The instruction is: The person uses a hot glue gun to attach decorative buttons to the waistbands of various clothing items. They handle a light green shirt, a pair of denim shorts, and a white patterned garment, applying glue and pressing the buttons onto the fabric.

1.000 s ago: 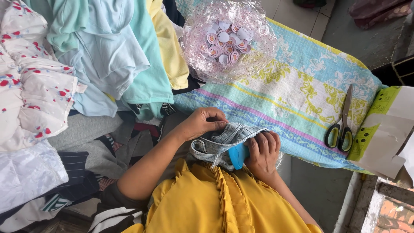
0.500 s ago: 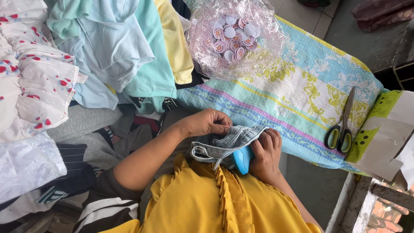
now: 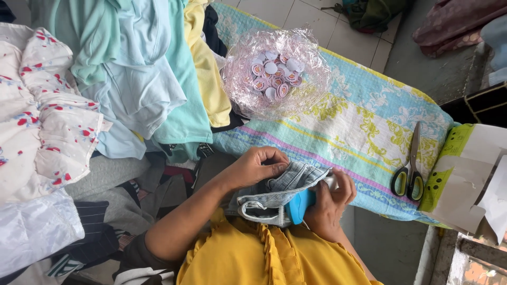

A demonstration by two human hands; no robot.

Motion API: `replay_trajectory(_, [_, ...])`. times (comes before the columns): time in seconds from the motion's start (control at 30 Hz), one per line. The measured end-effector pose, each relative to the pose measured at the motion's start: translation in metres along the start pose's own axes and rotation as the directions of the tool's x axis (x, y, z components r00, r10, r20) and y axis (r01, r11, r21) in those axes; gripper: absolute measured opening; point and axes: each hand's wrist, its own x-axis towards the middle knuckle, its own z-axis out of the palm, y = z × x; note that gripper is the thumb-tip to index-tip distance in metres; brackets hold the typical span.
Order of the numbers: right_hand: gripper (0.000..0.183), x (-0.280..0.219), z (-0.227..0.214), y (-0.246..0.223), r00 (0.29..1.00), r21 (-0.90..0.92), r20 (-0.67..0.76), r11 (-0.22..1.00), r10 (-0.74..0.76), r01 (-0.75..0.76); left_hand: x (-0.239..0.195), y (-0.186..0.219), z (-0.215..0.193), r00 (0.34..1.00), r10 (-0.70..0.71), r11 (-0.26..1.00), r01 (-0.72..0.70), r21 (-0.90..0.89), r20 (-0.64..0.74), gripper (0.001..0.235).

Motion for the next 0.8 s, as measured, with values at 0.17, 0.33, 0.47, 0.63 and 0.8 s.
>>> replay_trajectory(0.17, [0.006, 0.026, 0.021, 0.022, 1.000, 0.110, 0.007, 0.994, -0.007, 0.006, 0.024, -0.005, 0.005, 0.994, 0.046, 0.999, -0.048, -0.022, -0.098, 0.023])
replay_trajectory(0.33, [0.002, 0.007, 0.049, 0.039, 0.998, 0.078, 0.012, 0.995, 0.057, -0.058, 0.038, 0.019, -0.019, 0.976, 0.079, 0.933, -0.001, 0.360, -0.203, 0.027])
replay_trajectory(0.47, [0.003, 0.000, 0.060, 0.045, 0.998, 0.054, 0.000, 0.997, 0.057, -0.057, 0.082, 0.011, -0.059, 0.879, 0.361, 0.682, -0.019, 0.731, -0.313, 0.030])
replay_trajectory(0.63, [0.005, 0.008, 0.062, 0.042, 0.998, 0.034, 0.000, 0.997, 0.067, -0.067, 0.163, -0.022, -0.091, 0.880, 0.408, 0.372, 0.082, 0.925, -0.242, 0.029])
replay_trajectory(0.8, [0.005, 0.008, 0.062, 0.042, 0.995, 0.063, 0.012, 0.993, 0.097, -0.098, 0.209, -0.036, -0.094, 0.919, 0.326, 0.236, 0.148, 0.960, -0.221, 0.029])
